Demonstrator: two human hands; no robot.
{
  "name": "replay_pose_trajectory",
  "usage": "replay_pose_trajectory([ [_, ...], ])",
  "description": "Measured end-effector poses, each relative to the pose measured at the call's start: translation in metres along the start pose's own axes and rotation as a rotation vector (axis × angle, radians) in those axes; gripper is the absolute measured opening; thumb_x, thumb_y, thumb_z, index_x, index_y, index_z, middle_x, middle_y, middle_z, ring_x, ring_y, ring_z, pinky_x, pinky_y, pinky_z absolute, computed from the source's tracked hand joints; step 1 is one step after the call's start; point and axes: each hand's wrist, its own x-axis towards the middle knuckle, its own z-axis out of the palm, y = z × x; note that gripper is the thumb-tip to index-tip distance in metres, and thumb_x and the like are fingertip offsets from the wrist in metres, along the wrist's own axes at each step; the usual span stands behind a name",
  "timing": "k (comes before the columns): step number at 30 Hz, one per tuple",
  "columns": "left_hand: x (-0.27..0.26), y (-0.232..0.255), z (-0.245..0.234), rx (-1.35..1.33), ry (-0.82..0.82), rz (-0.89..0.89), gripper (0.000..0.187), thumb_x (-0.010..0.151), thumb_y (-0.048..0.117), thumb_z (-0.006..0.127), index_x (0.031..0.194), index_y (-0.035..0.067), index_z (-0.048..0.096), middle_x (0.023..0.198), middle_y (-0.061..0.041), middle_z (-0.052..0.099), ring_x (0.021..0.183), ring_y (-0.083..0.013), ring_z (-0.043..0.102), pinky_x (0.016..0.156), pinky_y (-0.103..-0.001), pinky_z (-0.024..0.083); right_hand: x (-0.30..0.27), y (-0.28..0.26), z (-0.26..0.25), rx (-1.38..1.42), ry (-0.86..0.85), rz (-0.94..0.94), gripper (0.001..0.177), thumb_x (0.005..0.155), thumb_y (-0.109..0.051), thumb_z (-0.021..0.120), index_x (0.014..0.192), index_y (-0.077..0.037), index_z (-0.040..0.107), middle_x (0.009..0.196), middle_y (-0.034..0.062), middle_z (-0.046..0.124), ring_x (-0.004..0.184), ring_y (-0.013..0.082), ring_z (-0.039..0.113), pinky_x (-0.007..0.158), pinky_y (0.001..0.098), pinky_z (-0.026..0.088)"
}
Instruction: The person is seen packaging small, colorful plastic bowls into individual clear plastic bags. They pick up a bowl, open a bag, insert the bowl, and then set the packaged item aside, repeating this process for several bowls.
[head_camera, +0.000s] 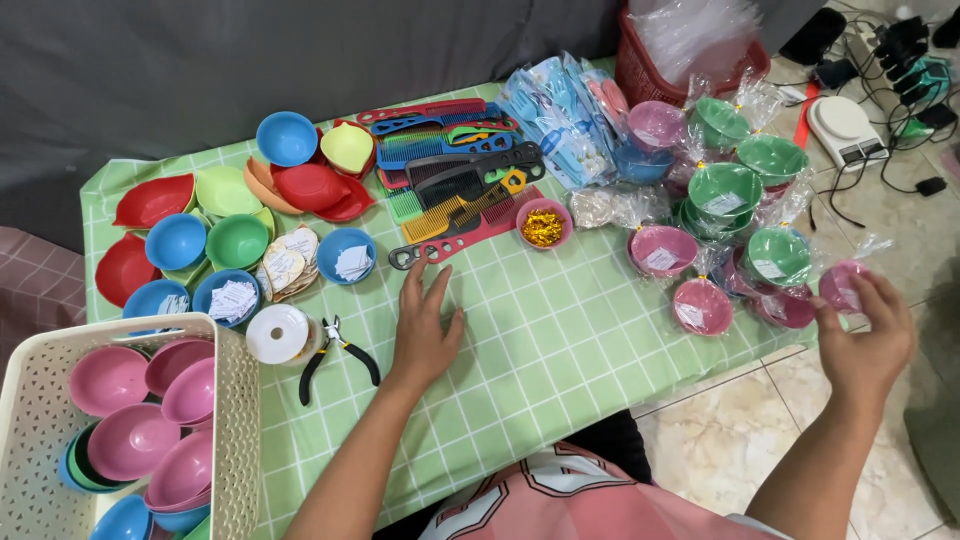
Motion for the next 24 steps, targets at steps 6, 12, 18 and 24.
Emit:
replay_pose_trajectory([
  [6,-0.002,-0.001,0.002,0.072,-0.038,-0.013,0.051,0.089,0.011,0.062,0.139,0.006,0.052,0.155,-0.017,0.026,0.143,-0.0411,0.029,0.112,-0.055,0.035,-0.019,-0.023,0.008,0.019,-0.051,-0.024,0.047,0.092,-0.019,0.077,0.136,-0.006,0.067,0.142,0.0115,0.059,0.130,0.0364,0.054,0.110,0.0576,0.035],
  [12,-0.003,0.002,0.000,0.045,-0.048,-0.033,0.050,0.090,0.011,0.062,0.139,0.006,0.052,0.156,-0.016,0.025,0.145,-0.0400,0.027,0.111,-0.054,0.036,-0.021,-0.035,0.006,-0.043,-0.100,-0.073,0.062,0.094,-0.048,0.067,0.139,-0.005,0.065,0.156,0.0181,0.052,0.131,0.0449,0.052,0.099,0.0583,0.033],
  [18,-0.004,0.004,0.000,0.060,-0.055,-0.038,0.049,0.091,0.012,0.063,0.138,0.004,0.053,0.156,-0.017,0.024,0.146,-0.0406,0.025,0.112,-0.055,0.036,-0.009,-0.040,0.000,0.126,0.088,-0.202,0.071,0.105,-0.040,0.054,0.156,0.008,0.041,0.159,0.0312,0.035,0.147,0.0490,0.035,0.113,0.0646,0.036],
  [24,-0.005,-0.002,0.004,0.046,-0.018,0.001,0.049,0.090,0.012,0.063,0.138,0.006,0.053,0.155,-0.018,0.026,0.144,-0.0419,0.028,0.111,-0.055,0.036,-0.013,-0.033,0.004,0.291,0.083,-0.079,0.072,0.111,-0.045,0.042,0.157,0.010,0.037,0.158,0.0353,0.030,0.127,0.0509,0.052,0.106,0.0591,0.043],
])
